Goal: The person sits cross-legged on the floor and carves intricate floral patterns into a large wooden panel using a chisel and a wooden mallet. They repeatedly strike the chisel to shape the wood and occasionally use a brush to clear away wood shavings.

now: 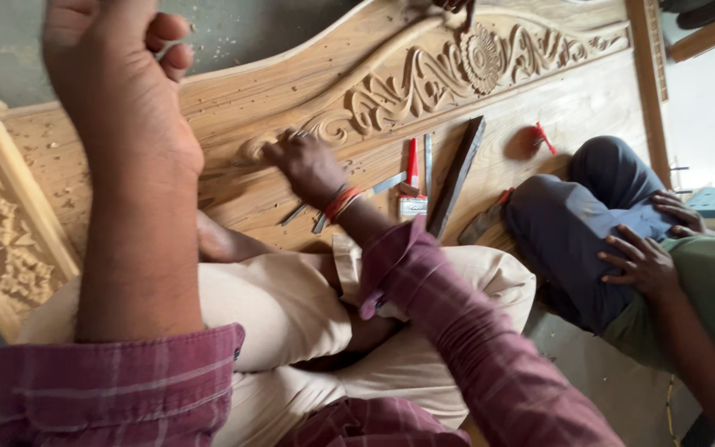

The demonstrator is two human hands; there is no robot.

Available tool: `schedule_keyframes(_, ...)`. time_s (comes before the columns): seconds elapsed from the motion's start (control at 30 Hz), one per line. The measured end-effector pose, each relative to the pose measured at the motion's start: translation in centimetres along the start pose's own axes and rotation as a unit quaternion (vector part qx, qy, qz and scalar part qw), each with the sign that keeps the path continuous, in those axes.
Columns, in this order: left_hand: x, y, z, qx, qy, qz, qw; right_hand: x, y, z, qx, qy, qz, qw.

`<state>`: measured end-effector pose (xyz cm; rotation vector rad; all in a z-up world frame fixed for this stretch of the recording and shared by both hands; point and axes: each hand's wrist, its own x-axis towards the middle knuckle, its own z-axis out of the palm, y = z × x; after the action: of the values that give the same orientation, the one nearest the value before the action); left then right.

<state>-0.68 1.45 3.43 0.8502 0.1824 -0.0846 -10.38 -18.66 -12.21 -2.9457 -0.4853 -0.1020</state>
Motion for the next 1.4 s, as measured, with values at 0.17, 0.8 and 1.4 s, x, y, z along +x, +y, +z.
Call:
schedule_keyframes(0.17,-0.7,-0.6,1.0,0.023,-0.035,-0.017,0.999,-0.3,-0.3,2.0,0.035,0.002,0.012,0.999)
schedule_keyframes(0.8,-0.4,-0.9,-0.9,0.020,-0.048,0.026,0.998,-0.3,2.4,0.0,-0.048,-0.024,-0.105,0.993)
schedule_keyframes(1.4,-0.8,-1.0,0.2,0.033,-0.088,-0.001,0.996,-1.2,1.5,4.2,0.063,0.009,0.015,0.998)
